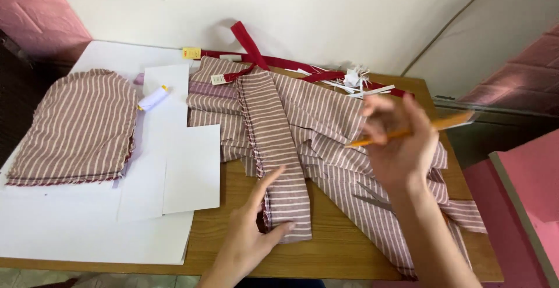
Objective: Marking and cutting striped fabric pieces on a workshop table to prepare components for sewing.
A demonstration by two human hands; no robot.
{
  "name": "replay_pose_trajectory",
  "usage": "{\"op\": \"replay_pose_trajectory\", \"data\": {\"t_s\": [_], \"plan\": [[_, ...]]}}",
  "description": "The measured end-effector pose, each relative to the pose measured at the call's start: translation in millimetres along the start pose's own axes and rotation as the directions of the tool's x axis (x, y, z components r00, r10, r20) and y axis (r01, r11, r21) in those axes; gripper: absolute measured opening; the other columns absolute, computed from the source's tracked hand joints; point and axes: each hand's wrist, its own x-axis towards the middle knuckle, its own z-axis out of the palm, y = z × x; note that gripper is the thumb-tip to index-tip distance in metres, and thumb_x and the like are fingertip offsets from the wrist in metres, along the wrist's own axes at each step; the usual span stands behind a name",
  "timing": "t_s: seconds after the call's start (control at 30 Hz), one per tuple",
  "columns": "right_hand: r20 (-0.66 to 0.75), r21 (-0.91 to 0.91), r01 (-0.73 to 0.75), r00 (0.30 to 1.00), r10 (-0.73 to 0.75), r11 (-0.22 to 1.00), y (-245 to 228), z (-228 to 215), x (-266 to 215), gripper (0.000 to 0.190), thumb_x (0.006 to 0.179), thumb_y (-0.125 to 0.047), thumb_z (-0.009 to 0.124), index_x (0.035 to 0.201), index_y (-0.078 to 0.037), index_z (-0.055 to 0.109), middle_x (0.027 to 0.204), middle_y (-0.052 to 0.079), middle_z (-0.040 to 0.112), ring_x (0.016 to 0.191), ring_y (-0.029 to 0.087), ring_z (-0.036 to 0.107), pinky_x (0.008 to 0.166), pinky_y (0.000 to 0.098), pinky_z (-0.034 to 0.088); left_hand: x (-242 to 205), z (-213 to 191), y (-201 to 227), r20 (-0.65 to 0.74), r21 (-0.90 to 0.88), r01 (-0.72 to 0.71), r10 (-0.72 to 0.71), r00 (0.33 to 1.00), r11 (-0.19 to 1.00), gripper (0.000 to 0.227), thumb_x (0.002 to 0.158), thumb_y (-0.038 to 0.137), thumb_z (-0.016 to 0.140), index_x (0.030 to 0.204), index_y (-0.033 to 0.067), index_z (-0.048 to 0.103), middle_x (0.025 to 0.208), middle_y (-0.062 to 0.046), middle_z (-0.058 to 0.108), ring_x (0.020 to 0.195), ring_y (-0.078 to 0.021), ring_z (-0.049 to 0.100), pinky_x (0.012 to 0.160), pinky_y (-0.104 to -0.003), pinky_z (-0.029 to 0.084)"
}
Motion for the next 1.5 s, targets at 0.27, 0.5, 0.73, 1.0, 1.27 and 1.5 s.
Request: {"op": "replay_pose_trajectory", "data": {"t_s": [0.27, 0.5, 0.73, 1.0, 1.27, 1.5], "plan": [[0.13, -0.228, -0.338, 0.919, 0.373, 0.913, 64.4, -60.0, -101.7, 0.071, 0.113, -0.054, 0.035, 0.091, 0.003, 0.073, 0.062, 0.021, 0.072, 0.051, 0.035, 0.074, 0.046, 0.0411, 0.056, -7.9, -5.8, -41.3, -0.039, 0.864, -0.152, 0.364, 0.931, 0.481, 0.086, 0.075, 0.059, 0.097, 0.151, 0.041, 0.059, 0.155, -0.021, 0.038, 0.135, -0.0398, 0.043, 0.101, -0.062, 0.055], [0.167, -0.623, 0.05, 0.983, 0.07, 0.781, 87.8, -29.9, -147.6, 0.023, 0.094, -0.007, 0.078, 0.074, -0.007, 0.068, 0.051, 0.01, 0.077, 0.037, 0.016, 0.078, 0.053, 0.0283, 0.079, -15.3, -29.5, -40.5, 0.177, 0.756, -0.376, 0.385, 0.906, 0.536, 0.056, 0.087, 0.063, 0.081, 0.134, 0.032, 0.078, 0.163, -0.002, 0.052, 0.151, -0.0403, 0.034, 0.119, -0.074, 0.017], [0.142, -0.822, 0.243, 0.963, -0.228, 0.515, 102.2, -14.4, -153.4, 0.043, 0.088, -0.005, 0.08, 0.056, -0.015, 0.053, 0.045, -0.003, 0.058, 0.038, 0.005, 0.068, 0.039, 0.0175, 0.054, -18.3, -29.5, -43.8, 0.24, 0.792, -0.465, 0.498, 0.833, 0.395, 0.057, 0.084, 0.065, 0.084, 0.127, 0.028, 0.076, 0.158, -0.01, 0.049, 0.152, -0.0425, 0.033, 0.119, -0.083, 0.027], [-0.104, -0.769, -0.038, 0.992, -0.066, 0.638, 100.3, -14.6, -151.1, 0.048, 0.091, -0.008, 0.078, 0.054, -0.013, 0.048, 0.034, 0.003, 0.053, 0.024, 0.01, 0.049, 0.031, 0.0226, 0.044, -19.1, -34.5, -19.1, 0.354, 0.735, -0.62, 0.623, 0.697, 0.275, 0.031, 0.099, 0.036, 0.087, 0.113, 0.0105, 0.078, 0.118, -0.002, 0.074, 0.128, -0.0318, 0.063, 0.116, -0.066, 0.041], [-0.15, -0.602, -0.116, 0.988, 0.031, 0.79, 85.9, -18.8, -145.2, 0.042, 0.095, -0.015, 0.075, 0.062, -0.009, 0.05, 0.035, 0.009, 0.052, 0.025, 0.014, 0.046, 0.045, 0.0401, 0.075, -16.4, -38.1, -23.0, 0.425, 0.772, -0.6, 0.53, 0.734, 0.211, 0.044, 0.101, 0.045, 0.078, 0.129, 0.0109, 0.074, 0.134, -0.005, 0.07, 0.135, -0.0288, 0.057, 0.121, -0.065, 0.036], [-0.021, -0.698, -0.01, 1.0, -0.005, 0.716, 72.9, -13.6, -138.7, 0.033, 0.097, -0.021, 0.073, 0.07, -0.007, 0.059, 0.039, 0.008, 0.061, 0.029, 0.013, 0.062, 0.057, 0.0358, 0.081, -16.1, -35.5, -17.6, 0.423, 0.75, -0.617, 0.544, 0.725, 0.238, 0.037, 0.098, 0.038, 0.082, 0.122, 0.0112, 0.076, 0.127, -0.005, 0.071, 0.131, -0.032, 0.057, 0.12, -0.063, 0.038]]}}
